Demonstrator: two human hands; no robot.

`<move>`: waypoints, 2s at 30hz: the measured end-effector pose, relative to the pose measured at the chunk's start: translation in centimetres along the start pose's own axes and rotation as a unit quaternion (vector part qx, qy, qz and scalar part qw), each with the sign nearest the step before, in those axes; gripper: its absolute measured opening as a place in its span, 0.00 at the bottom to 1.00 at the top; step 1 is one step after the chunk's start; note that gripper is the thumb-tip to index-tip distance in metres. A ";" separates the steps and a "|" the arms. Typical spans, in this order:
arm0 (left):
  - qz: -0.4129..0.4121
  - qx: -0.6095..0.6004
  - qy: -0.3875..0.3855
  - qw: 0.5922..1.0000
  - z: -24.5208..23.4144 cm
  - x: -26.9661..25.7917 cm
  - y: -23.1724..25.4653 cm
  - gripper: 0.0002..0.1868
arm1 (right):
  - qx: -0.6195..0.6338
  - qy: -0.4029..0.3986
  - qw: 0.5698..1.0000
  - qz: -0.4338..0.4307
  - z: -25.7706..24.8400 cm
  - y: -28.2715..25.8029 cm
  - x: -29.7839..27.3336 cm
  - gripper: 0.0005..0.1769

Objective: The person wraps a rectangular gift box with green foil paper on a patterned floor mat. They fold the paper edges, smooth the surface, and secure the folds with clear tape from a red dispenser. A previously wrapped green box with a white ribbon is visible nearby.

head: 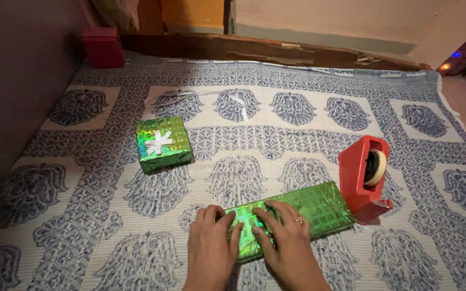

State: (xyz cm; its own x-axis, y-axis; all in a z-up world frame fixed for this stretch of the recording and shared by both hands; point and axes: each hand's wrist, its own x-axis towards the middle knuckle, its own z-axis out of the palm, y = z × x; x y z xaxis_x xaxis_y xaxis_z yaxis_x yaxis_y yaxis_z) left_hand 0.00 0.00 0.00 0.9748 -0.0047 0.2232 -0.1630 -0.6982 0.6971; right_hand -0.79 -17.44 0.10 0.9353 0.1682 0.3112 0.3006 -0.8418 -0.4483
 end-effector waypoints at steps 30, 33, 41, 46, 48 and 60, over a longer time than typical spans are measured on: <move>-0.006 0.103 -0.245 0.964 -2.1 0.8 0.1 0.67 | 0.091 0.220 0.961 0.140 -1.2 2.1 0.2 0.14; -0.018 0.113 -0.262 0.958 -1.9 0.9 -0.2 0.66 | 0.103 0.397 0.873 0.264 -3.6 6.2 -0.5 0.15; -0.023 0.120 -0.261 0.958 -1.3 0.8 -0.9 0.66 | 0.287 0.379 0.808 0.349 -5.8 13.9 -3.0 0.17; -0.027 0.115 -0.262 0.958 -1.3 0.6 -0.8 0.67 | 0.229 0.429 0.805 0.340 -4.6 15.2 -3.4 0.10; -0.039 0.120 -0.273 0.954 -1.5 0.9 -0.7 0.67 | 0.224 0.434 0.812 0.318 -4.2 15.5 -3.2 0.07; -0.028 0.089 -0.256 0.962 -2.3 1.0 -0.1 0.66 | 0.266 0.442 0.799 0.309 -4.2 15.5 -3.6 0.09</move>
State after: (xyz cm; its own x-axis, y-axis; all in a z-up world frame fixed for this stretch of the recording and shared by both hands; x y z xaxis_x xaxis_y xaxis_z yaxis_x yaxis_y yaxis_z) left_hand 0.60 1.66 1.73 0.9362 -0.2836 -0.2076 -0.1237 -0.8187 0.5607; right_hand -0.27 -33.24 -4.40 0.5091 -0.8214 0.2572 0.0892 -0.2469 -0.9649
